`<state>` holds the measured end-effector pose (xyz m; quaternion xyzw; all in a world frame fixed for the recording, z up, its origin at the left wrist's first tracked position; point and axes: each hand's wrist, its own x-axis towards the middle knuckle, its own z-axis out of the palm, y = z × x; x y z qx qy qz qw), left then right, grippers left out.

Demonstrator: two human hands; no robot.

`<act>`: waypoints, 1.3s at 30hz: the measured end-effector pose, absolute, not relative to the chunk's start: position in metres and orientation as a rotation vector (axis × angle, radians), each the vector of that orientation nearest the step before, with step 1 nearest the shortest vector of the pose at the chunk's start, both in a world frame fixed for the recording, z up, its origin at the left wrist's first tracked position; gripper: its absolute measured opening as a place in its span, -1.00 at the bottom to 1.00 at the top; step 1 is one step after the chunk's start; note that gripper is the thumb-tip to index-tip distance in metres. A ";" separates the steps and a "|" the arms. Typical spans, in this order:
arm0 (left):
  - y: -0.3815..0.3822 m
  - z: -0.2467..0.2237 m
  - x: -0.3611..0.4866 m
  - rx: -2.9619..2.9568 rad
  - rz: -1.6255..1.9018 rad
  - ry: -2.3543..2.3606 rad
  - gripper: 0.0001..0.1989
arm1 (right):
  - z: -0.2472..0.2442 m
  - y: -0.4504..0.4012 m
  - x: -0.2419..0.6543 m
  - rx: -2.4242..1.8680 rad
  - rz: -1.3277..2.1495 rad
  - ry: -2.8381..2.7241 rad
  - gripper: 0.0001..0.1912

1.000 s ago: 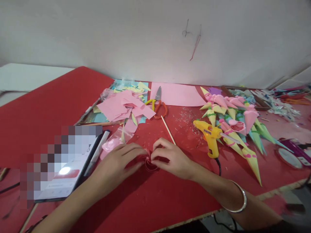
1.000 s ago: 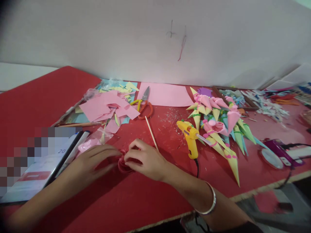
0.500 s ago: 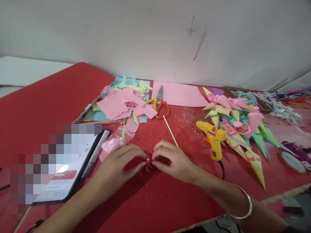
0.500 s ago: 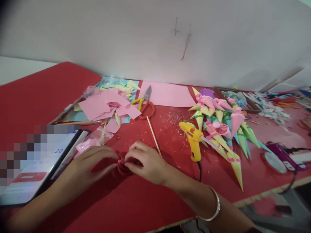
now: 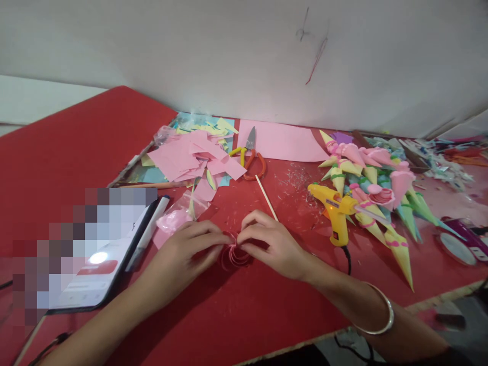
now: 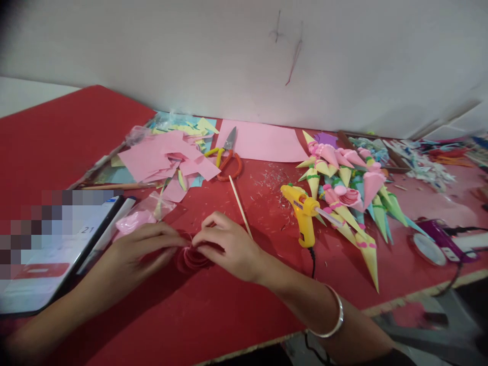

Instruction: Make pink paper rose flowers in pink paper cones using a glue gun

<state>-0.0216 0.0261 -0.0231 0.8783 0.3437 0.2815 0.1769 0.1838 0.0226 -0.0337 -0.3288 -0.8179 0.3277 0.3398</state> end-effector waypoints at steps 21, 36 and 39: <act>0.027 -0.023 -0.026 2.383 0.698 0.915 -0.81 | -0.030 0.021 0.186 -0.899 0.981 -2.004 -0.94; 0.028 -0.021 -0.025 2.182 0.635 0.992 -0.86 | -0.028 0.021 0.185 -0.874 1.033 -1.970 -0.91; 0.027 -0.021 -0.024 2.267 0.699 0.964 -0.87 | -0.028 0.021 0.185 -0.879 1.033 -1.987 -0.91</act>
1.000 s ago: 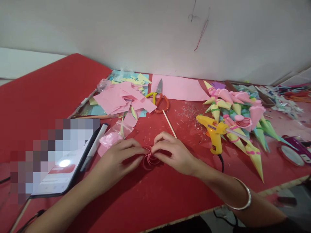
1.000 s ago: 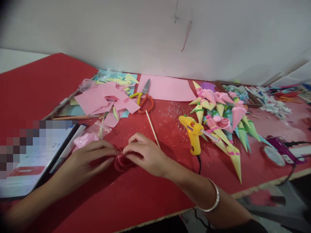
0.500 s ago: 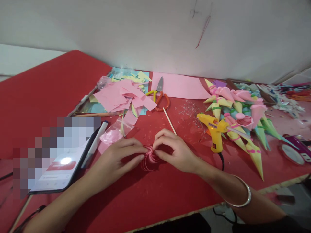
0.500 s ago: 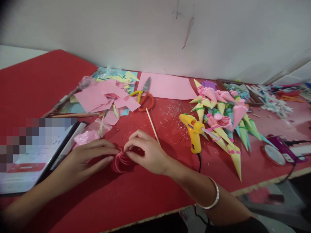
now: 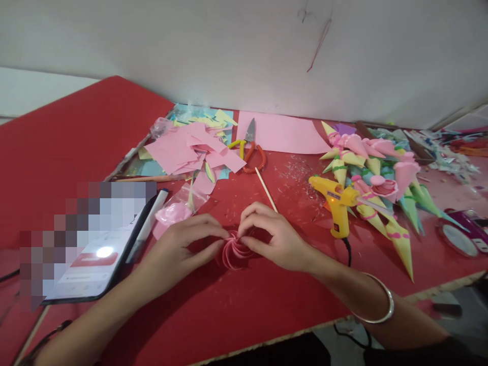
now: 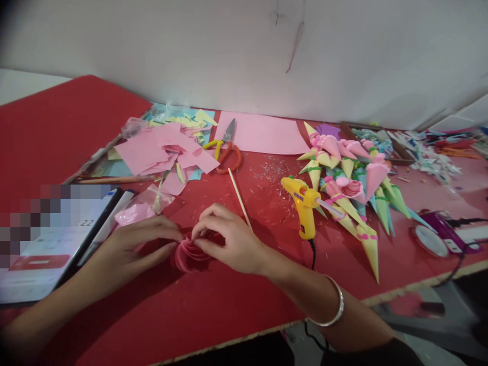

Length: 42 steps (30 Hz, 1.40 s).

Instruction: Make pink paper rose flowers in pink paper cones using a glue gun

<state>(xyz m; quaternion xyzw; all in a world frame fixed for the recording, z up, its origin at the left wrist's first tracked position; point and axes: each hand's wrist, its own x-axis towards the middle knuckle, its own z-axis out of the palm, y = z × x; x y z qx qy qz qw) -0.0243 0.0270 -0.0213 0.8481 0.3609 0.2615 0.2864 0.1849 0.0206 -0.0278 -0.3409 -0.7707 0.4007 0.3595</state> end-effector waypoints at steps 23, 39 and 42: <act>0.023 -0.017 -0.017 2.364 0.725 0.920 -0.68 | -0.027 0.018 0.186 -0.840 1.186 -1.903 -0.91; 0.023 -0.018 -0.018 2.447 0.808 0.835 -0.72 | -0.026 0.018 0.185 -0.811 1.213 -1.839 -0.90; 0.022 -0.023 -0.020 2.410 0.783 0.862 -0.74 | -0.026 0.018 0.185 -0.822 1.208 -1.841 -0.91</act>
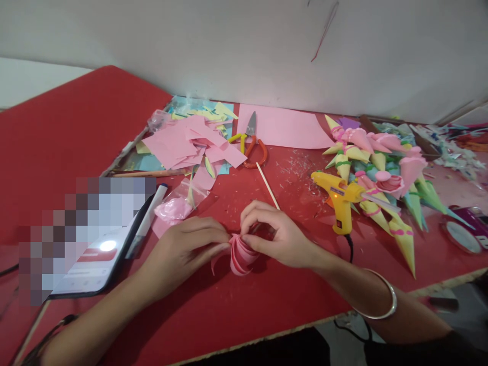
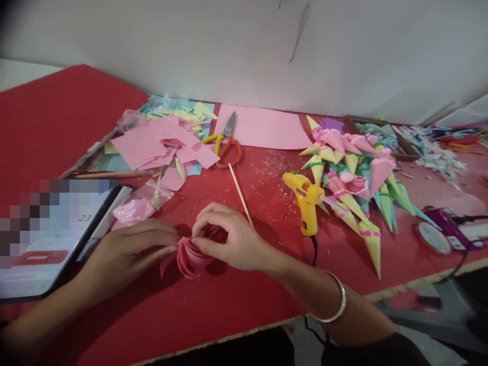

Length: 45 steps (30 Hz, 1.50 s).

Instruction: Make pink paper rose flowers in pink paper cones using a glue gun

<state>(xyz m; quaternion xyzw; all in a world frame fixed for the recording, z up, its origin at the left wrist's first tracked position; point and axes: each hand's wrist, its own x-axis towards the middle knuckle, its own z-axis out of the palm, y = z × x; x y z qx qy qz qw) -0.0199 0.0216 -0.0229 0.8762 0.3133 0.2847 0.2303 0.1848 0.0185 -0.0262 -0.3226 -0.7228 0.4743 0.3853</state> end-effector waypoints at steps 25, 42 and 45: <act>0.021 -0.021 -0.019 2.454 0.891 0.775 -0.87 | -0.027 0.017 0.186 -0.830 0.924 -2.077 -0.92; 0.019 -0.018 -0.016 2.362 0.854 0.918 -0.90 | -0.030 0.018 0.185 -0.860 0.899 -2.052 -0.93; 0.018 -0.018 -0.015 2.282 0.812 0.994 -0.90 | -0.031 0.018 0.185 -0.873 0.899 -2.031 -0.93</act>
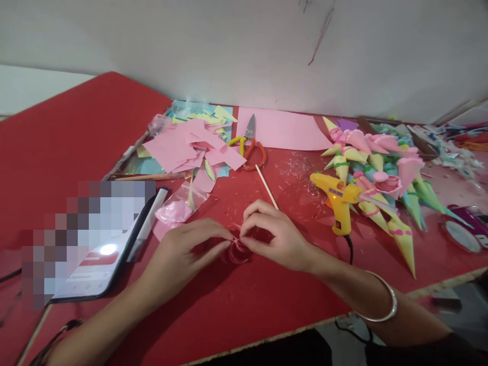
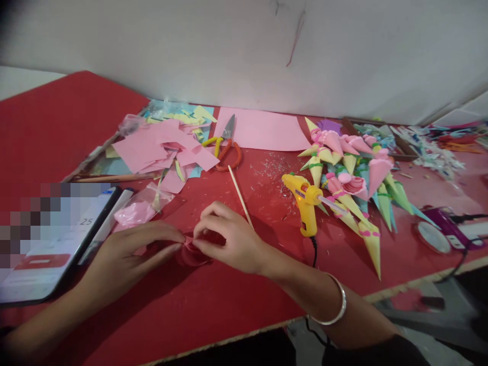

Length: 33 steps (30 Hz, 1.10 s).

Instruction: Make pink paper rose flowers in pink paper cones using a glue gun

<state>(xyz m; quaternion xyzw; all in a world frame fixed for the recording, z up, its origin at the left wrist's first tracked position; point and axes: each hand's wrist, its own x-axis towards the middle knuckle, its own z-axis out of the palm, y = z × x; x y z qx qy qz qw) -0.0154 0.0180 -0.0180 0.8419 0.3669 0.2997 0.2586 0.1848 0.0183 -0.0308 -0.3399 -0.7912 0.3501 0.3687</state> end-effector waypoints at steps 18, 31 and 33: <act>0.018 -0.017 -0.013 2.357 0.839 0.907 -0.88 | -0.030 0.018 0.186 -0.861 0.899 -2.054 -0.88; 0.019 -0.017 -0.011 2.442 0.931 0.860 -0.84 | -0.030 0.018 0.186 -0.840 0.854 -2.063 -0.91; 0.019 -0.017 -0.011 2.429 0.919 0.861 -0.85 | -0.030 0.018 0.185 -0.852 0.854 -2.061 -0.91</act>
